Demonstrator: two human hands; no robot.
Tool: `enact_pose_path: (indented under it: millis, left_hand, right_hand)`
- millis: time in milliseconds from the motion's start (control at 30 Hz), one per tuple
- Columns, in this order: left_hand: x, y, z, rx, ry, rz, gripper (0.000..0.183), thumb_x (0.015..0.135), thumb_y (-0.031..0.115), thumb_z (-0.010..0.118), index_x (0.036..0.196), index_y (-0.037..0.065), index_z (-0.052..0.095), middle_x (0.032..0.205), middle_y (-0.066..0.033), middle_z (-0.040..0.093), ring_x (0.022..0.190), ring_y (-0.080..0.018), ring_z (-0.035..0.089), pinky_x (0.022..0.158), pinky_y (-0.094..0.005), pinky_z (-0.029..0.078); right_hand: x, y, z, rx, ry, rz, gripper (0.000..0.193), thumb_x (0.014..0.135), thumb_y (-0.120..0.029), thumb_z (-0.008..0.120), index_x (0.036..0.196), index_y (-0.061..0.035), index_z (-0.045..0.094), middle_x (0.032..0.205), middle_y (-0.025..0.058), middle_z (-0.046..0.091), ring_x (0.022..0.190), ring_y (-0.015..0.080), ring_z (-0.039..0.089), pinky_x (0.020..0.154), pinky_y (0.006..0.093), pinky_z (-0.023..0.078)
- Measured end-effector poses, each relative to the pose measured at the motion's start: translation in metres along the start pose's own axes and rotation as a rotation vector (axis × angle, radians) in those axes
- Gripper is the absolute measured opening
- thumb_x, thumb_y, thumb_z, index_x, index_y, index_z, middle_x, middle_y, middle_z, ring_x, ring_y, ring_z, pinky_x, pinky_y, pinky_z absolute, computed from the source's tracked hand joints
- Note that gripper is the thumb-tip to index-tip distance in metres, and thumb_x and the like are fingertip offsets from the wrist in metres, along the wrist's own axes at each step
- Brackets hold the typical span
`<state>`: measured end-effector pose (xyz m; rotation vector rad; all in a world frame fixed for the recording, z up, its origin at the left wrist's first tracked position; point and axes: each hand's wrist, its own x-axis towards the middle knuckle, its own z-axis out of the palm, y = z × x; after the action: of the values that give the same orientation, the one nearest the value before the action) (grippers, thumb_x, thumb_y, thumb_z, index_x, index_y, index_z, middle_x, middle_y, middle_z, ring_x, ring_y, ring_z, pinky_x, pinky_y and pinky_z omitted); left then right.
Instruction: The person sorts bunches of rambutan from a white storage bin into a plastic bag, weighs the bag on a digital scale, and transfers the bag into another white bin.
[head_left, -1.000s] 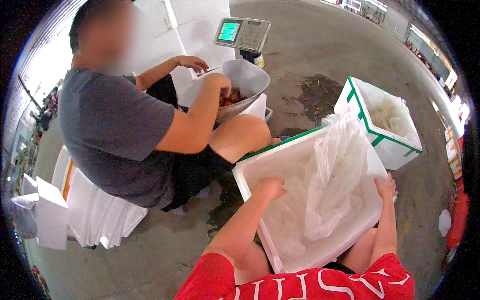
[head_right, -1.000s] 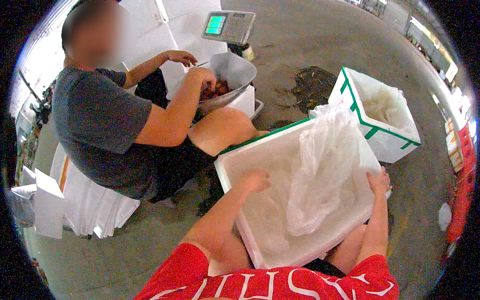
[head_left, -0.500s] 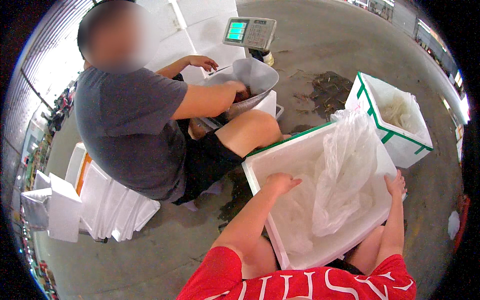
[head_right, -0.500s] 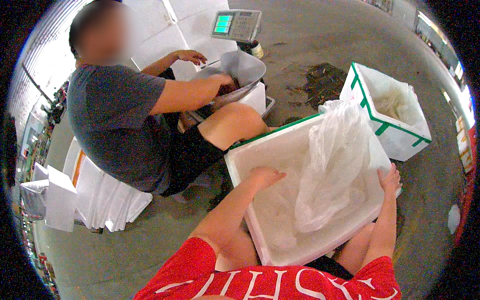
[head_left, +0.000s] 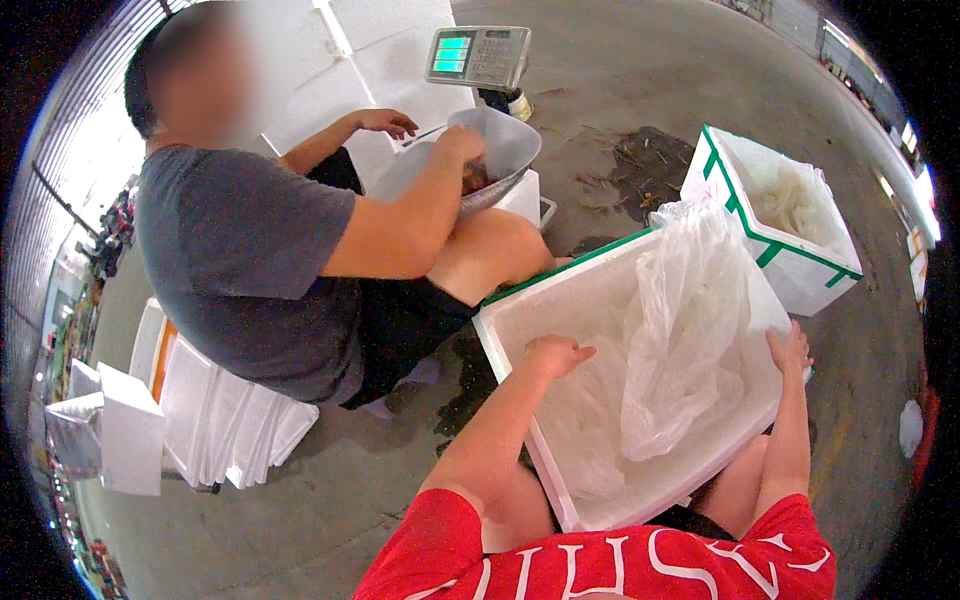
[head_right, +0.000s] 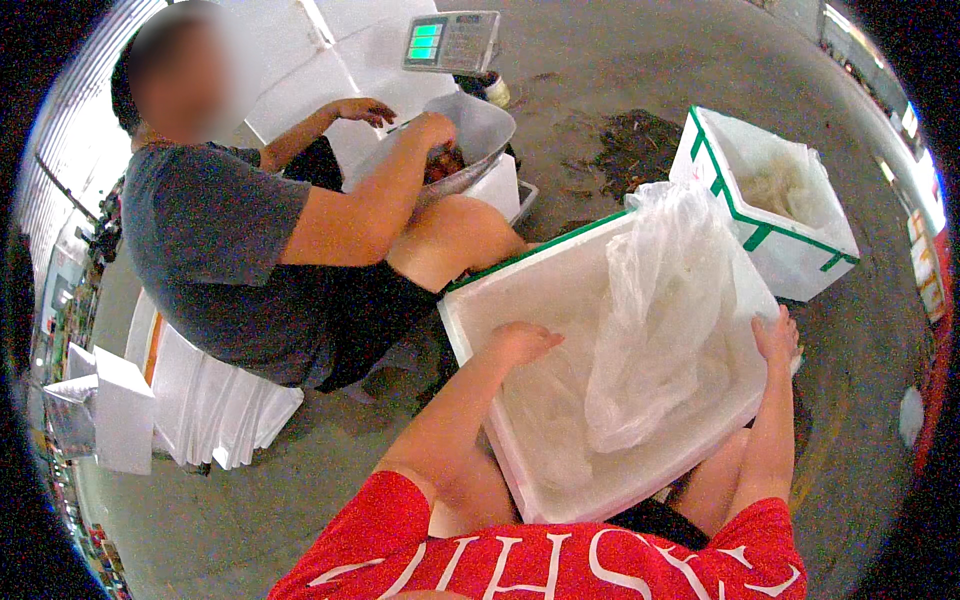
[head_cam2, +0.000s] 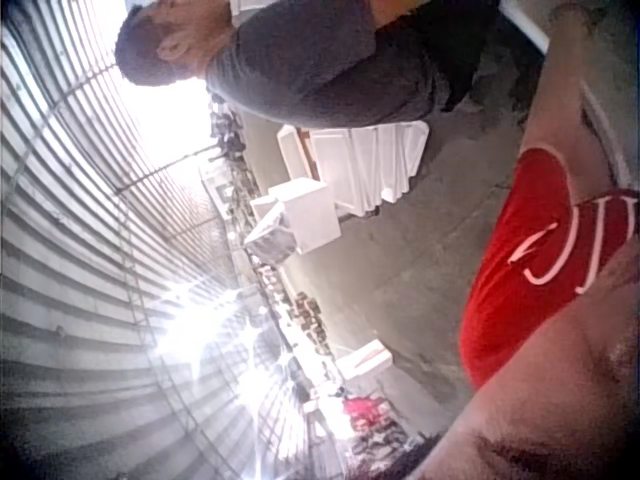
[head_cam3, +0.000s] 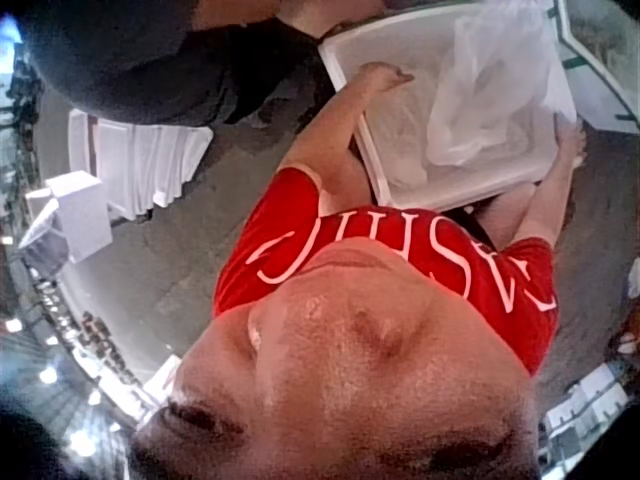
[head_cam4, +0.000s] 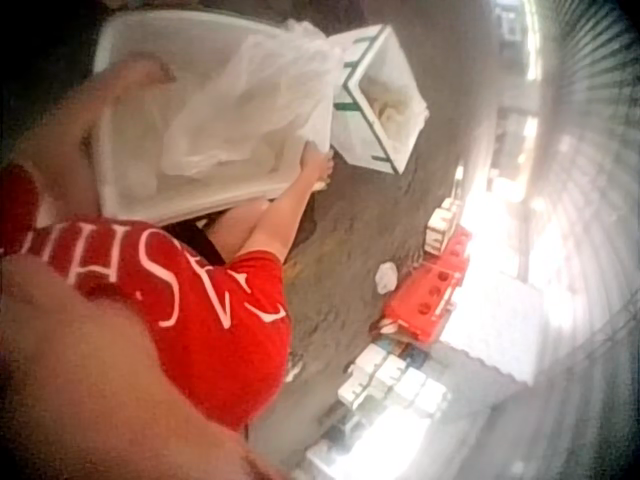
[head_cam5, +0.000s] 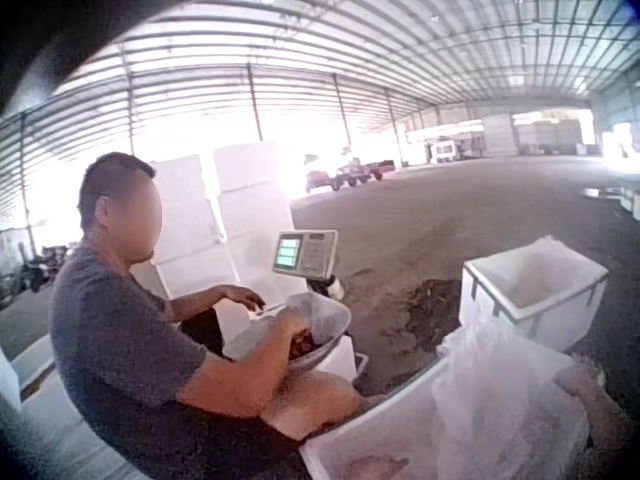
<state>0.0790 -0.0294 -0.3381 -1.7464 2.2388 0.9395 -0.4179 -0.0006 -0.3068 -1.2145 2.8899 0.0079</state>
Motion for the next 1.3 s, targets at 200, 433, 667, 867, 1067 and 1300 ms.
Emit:
enact_pose_path:
  millis: [200, 433, 667, 867, 1067, 1300]
  left_hand:
    - [0.009, -0.014, 0.007, -0.001, 0.027, 0.026, 0.063, 0.090, 0.064, 0.035, 0.111, 0.015, 0.069, 0.115, -0.0090, 0.066, 0.111, -0.0289, 0.059, 0.097, -0.0455, 0.042]
    - [0.002, -0.006, -0.001, -0.011, -0.033, -0.002, 0.063, 0.090, 0.064, 0.036, 0.113, 0.015, 0.068, 0.118, -0.0099, 0.064, 0.113, -0.0316, 0.057, 0.098, -0.0482, 0.041]
    - [0.002, -0.005, -0.003, 0.022, -0.036, 0.007, 0.061, 0.091, 0.062, 0.036, 0.112, 0.013, 0.068, 0.115, -0.0096, 0.066, 0.109, -0.0292, 0.060, 0.094, -0.0427, 0.045]
    - [0.002, -0.004, -0.001, -0.002, -0.029, 0.010, 0.060, 0.091, 0.061, 0.037, 0.108, 0.012, 0.069, 0.112, -0.0095, 0.067, 0.107, -0.0299, 0.061, 0.091, -0.0432, 0.046]
    - [-0.003, -0.005, 0.000, -0.018, 0.002, 0.021, 0.061, 0.091, 0.062, 0.037, 0.106, 0.013, 0.070, 0.107, -0.0103, 0.068, 0.104, -0.0312, 0.062, 0.091, -0.0431, 0.046]
    - [0.007, -0.012, 0.009, -0.001, 0.035, 0.019, 0.062, 0.089, 0.064, 0.038, 0.108, 0.014, 0.069, 0.109, -0.0095, 0.067, 0.105, -0.0305, 0.061, 0.093, -0.0440, 0.045]
  right_hand:
    - [-0.003, -0.015, -0.004, -0.015, -0.023, 0.015, 0.086, 0.075, -0.057, 0.063, 0.146, -0.0216, 0.028, 0.145, 0.0121, 0.039, 0.133, 0.0361, 0.036, 0.102, 0.0662, 0.026]
    - [-0.006, -0.012, -0.005, -0.010, -0.019, 0.048, 0.084, 0.075, -0.055, 0.065, 0.145, -0.0220, 0.031, 0.143, 0.0135, 0.041, 0.131, 0.0371, 0.038, 0.101, 0.0678, 0.026]
    - [0.001, -0.008, 0.002, 0.005, 0.002, 0.010, 0.084, 0.075, -0.057, 0.064, 0.145, -0.0237, 0.030, 0.143, 0.0129, 0.041, 0.132, 0.0372, 0.037, 0.102, 0.0673, 0.024]
    - [-0.008, -0.016, -0.012, 0.008, -0.048, 0.033, 0.083, 0.076, -0.054, 0.063, 0.145, -0.0227, 0.029, 0.145, 0.0123, 0.039, 0.133, 0.0364, 0.036, 0.103, 0.0668, 0.022]
    - [-0.009, -0.012, -0.013, 0.041, -0.056, 0.025, 0.082, 0.076, -0.051, 0.062, 0.146, -0.0213, 0.029, 0.145, 0.0124, 0.038, 0.134, 0.0358, 0.035, 0.104, 0.0665, 0.021]
    - [-0.003, -0.012, -0.004, 0.034, -0.043, 0.030, 0.084, 0.075, -0.053, 0.063, 0.146, -0.0223, 0.029, 0.146, 0.0139, 0.037, 0.136, 0.0364, 0.032, 0.105, 0.0663, 0.019]
